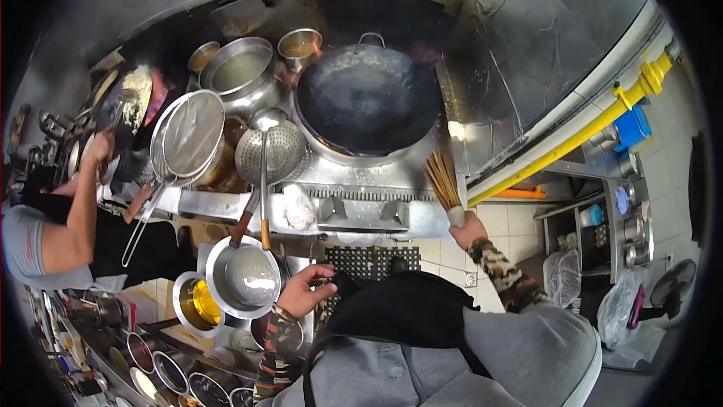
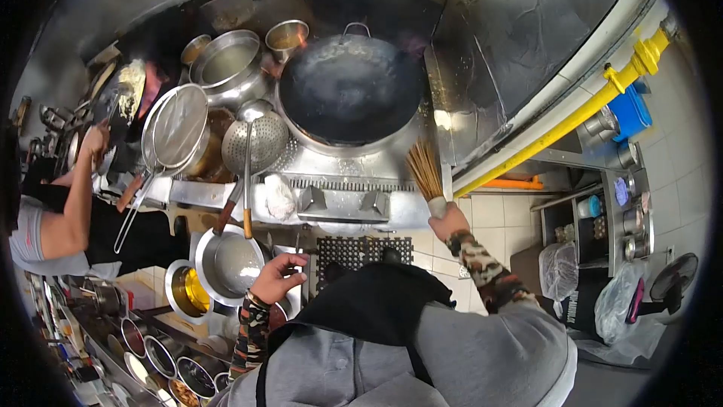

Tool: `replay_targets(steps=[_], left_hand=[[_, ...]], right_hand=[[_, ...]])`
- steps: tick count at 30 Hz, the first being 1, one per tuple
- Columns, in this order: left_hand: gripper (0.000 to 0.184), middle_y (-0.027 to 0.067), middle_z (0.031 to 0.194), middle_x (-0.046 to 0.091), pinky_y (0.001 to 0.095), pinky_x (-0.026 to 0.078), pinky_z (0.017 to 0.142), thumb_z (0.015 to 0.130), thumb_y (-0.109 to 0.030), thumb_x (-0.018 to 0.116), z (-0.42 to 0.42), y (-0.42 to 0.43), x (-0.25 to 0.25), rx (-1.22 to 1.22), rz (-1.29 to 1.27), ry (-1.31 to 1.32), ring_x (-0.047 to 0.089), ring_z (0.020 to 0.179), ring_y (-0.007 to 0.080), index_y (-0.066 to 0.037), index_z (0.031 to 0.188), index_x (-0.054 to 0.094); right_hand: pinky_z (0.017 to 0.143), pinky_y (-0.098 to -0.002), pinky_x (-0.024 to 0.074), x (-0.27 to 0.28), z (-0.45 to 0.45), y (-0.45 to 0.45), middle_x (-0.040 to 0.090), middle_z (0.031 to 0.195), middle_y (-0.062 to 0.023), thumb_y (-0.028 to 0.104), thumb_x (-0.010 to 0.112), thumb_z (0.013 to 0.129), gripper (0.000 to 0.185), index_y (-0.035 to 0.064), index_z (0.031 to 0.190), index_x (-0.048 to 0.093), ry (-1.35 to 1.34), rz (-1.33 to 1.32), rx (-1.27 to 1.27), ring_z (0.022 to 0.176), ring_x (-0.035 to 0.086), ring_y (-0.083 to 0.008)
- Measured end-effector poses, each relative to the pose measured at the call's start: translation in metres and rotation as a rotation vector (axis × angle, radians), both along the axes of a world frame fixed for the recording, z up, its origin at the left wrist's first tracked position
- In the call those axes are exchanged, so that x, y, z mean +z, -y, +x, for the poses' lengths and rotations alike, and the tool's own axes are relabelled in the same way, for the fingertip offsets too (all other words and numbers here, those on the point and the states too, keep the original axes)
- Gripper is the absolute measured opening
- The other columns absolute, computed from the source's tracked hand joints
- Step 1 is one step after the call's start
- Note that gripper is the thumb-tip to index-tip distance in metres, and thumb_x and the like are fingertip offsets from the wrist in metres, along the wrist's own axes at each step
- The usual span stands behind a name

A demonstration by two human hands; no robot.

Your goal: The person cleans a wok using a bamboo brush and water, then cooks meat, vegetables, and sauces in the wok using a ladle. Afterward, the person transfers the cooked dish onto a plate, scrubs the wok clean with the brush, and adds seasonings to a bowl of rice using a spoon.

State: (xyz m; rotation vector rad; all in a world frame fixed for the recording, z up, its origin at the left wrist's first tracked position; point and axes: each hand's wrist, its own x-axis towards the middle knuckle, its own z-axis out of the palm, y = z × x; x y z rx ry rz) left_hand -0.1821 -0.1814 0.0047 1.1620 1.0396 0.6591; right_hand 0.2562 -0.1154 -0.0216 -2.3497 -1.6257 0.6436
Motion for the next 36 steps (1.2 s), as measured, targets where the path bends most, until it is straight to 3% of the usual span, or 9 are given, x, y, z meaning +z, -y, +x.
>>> replay_targets(steps=[12, 14, 19, 20, 22, 25, 31, 33, 36], left_hand=[[0.032, 0.0068, 0.117, 0.058, 0.0289, 0.047, 0.088, 0.081, -0.011, 0.074, 0.118, -0.051, -0.001, -0.003, -0.041, 0.017, 0.058, 0.098, 0.014, -0.001, 0.107, 0.058], [0.033, 0.006, 0.115, 0.059, 0.0274, 0.048, 0.085, 0.081, -0.014, 0.074, 0.144, -0.053, 0.0, -0.058, 0.003, -0.067, 0.057, 0.096, 0.0125, -0.002, 0.107, 0.059], [0.029, 0.0052, 0.111, 0.063, 0.0291, 0.047, 0.09, 0.083, -0.015, 0.072, 0.178, -0.085, 0.034, -0.202, 0.062, -0.281, 0.058, 0.102, 0.0129, -0.004, 0.108, 0.061], [0.032, 0.0066, 0.11, 0.064, 0.0301, 0.048, 0.087, 0.082, -0.019, 0.073, 0.179, -0.099, 0.042, -0.16, 0.089, -0.206, 0.06, 0.1, 0.0152, -0.004, 0.108, 0.061], [0.036, 0.0142, 0.104, 0.065, 0.0353, 0.051, 0.082, 0.079, -0.025, 0.071, 0.183, -0.133, 0.068, -0.119, 0.609, -0.648, 0.063, 0.095, 0.031, -0.005, 0.108, 0.061], [0.028, 0.0154, 0.098, 0.061, 0.0432, 0.046, 0.083, 0.082, -0.026, 0.064, 0.18, -0.206, 0.046, 0.069, 1.065, -0.727, 0.058, 0.094, 0.0348, -0.004, 0.099, 0.06], [0.038, 0.0125, 0.074, 0.069, 0.0432, 0.054, 0.064, 0.087, -0.038, 0.052, 0.211, -0.264, -0.006, -0.097, 0.705, -1.198, 0.068, 0.07, 0.0305, -0.007, 0.077, 0.072], [0.039, 0.0176, 0.08, 0.069, 0.0445, 0.055, 0.068, 0.088, -0.037, 0.051, 0.24, -0.211, 0.104, -0.406, 0.602, -1.104, 0.069, 0.076, 0.0313, -0.005, 0.082, 0.072], [0.039, 0.0183, 0.07, 0.066, 0.0444, 0.054, 0.068, 0.089, -0.037, 0.052, 0.248, -0.156, 0.135, -0.351, 0.789, -0.905, 0.067, 0.068, 0.037, -0.003, 0.078, 0.07]], right_hand=[[0.081, -0.0462, 0.0498, -0.024, 0.059, 0.023, 0.063, 0.094, -0.0287, 0.032, 0.066, 0.072, 0.055, -0.0056, 0.109, 0.051, -0.403, 0.058, 0.017, 0.092, 0.062, -0.0421], [0.081, -0.0456, 0.0501, -0.032, 0.078, 0.014, 0.063, 0.095, -0.0283, 0.03, 0.066, 0.073, 0.054, -0.0041, 0.111, 0.05, -0.182, -0.228, 0.215, 0.094, 0.062, -0.0412], [0.063, -0.0368, 0.0551, 0.0, 0.085, -0.002, 0.066, 0.074, -0.0161, 0.025, 0.072, 0.071, 0.057, -0.0025, 0.113, 0.045, -0.379, -0.235, 0.176, 0.062, 0.068, -0.0257], [0.068, -0.0388, 0.0548, -0.011, 0.09, -0.004, 0.066, 0.082, -0.0196, 0.025, 0.072, 0.07, 0.056, -0.0028, 0.112, 0.047, -0.421, -0.34, 0.144, 0.072, 0.068, -0.0295], [0.074, -0.0403, 0.0538, -0.057, 0.108, -0.002, 0.065, 0.091, -0.0227, 0.025, 0.074, 0.067, 0.056, -0.003, 0.109, 0.048, -0.215, -0.249, 0.323, 0.084, 0.067, -0.0338], [0.08, -0.0414, 0.0524, -0.08, 0.112, 0.002, 0.064, 0.096, -0.0251, 0.025, 0.076, 0.063, 0.059, -0.0031, 0.107, 0.049, -0.246, -0.203, 0.243, 0.092, 0.065, -0.0372], [0.081, -0.0404, 0.0521, -0.042, 0.092, 0.004, 0.065, 0.095, -0.0252, 0.025, 0.077, 0.061, 0.065, -0.0033, 0.113, 0.049, -0.227, -0.176, 0.126, 0.09, 0.065, -0.0367], [0.084, -0.0399, 0.0509, -0.035, 0.088, 0.002, 0.065, 0.099, -0.0233, 0.025, 0.075, 0.064, 0.058, -0.0041, 0.109, 0.055, -0.23, -0.158, 0.178, 0.095, 0.065, -0.0355], [0.084, -0.0403, 0.0507, -0.033, 0.083, 0.001, 0.065, 0.098, -0.0236, 0.025, 0.075, 0.063, 0.055, -0.0038, 0.106, 0.057, -0.356, -0.188, 0.116, 0.095, 0.064, -0.0365]])
